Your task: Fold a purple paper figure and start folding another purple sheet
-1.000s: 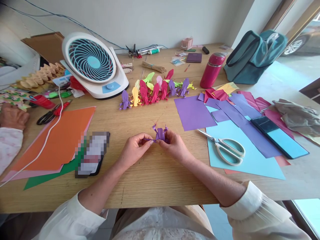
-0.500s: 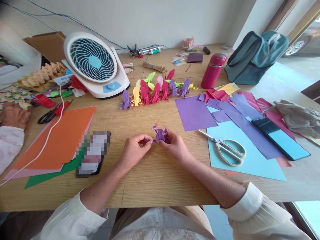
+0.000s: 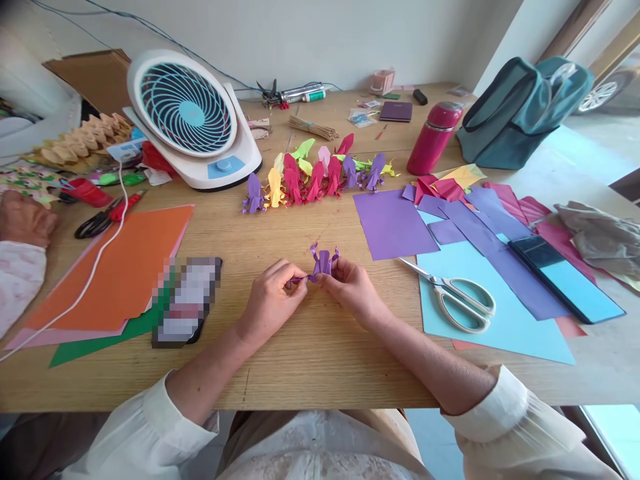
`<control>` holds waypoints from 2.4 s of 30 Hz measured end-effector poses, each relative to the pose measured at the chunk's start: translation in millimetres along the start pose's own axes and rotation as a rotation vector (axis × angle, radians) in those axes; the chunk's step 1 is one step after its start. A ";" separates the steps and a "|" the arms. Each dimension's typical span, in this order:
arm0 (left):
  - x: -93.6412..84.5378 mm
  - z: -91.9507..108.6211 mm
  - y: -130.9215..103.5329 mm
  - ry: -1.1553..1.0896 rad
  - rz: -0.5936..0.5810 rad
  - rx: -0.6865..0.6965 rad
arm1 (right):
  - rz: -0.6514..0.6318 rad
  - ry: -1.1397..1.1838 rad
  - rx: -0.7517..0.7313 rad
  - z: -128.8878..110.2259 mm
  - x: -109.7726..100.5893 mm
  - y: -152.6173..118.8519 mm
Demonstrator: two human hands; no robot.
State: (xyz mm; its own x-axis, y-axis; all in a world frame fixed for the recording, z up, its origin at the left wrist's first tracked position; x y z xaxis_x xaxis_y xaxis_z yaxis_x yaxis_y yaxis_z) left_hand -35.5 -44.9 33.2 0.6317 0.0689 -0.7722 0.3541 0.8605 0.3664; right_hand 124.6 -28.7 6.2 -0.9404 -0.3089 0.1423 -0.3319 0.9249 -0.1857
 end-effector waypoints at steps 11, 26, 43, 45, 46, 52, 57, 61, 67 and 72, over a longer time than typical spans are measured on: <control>3.5 -10.6 4.0 -0.278 -0.021 -0.154 | -0.195 0.164 0.128 -10.4 -10.4 1.8; 1.6 -11.7 4.6 -0.282 -0.061 -0.182 | -0.213 0.160 0.142 -7.4 -12.1 3.2; 2.3 -10.0 4.3 -0.205 -0.068 -0.137 | -0.141 0.127 0.104 -8.8 -4.1 2.1; 1.8 -8.6 3.7 -0.175 -0.056 -0.105 | -0.122 0.120 0.094 -8.8 -2.7 2.1; 1.5 -7.5 3.4 -0.162 -0.051 -0.087 | -0.112 0.115 0.090 -8.7 -2.3 2.0; -0.2 0.6 1.1 0.010 -0.045 0.014 | -0.056 0.091 0.069 -6.5 -1.3 2.2; 2.8 6.9 0.5 0.325 -0.065 0.105 | -0.024 0.103 0.038 -0.5 -0.4 4.1; 5.0 10.9 -0.8 0.487 -0.053 0.161 | 0.006 0.114 0.024 3.2 0.3 5.2; 7.0 13.7 -3.1 0.531 -0.040 0.207 | 0.034 0.148 0.019 0.7 -1.3 5.1; 9.9 18.4 -4.1 0.404 -0.031 0.204 | 0.043 0.160 -0.054 -1.0 -4.4 6.0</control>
State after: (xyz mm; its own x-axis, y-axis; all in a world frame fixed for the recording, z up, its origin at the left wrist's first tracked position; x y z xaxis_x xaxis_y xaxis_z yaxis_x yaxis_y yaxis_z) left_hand -18.0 -57.0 33.6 0.3128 0.2707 -0.9104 0.5229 0.7511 0.4030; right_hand 126.9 -21.6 5.4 -0.9285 -0.2334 0.2887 -0.2828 0.9485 -0.1427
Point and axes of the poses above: each hand's wrist, its own y-axis towards the middle knuckle, its own x-axis out of the palm, z = x × y, the point moved 3 cm from there along y, towards the middle knuckle, and after that the axes turned 9 degrees about -z, right-handed, at the moved point
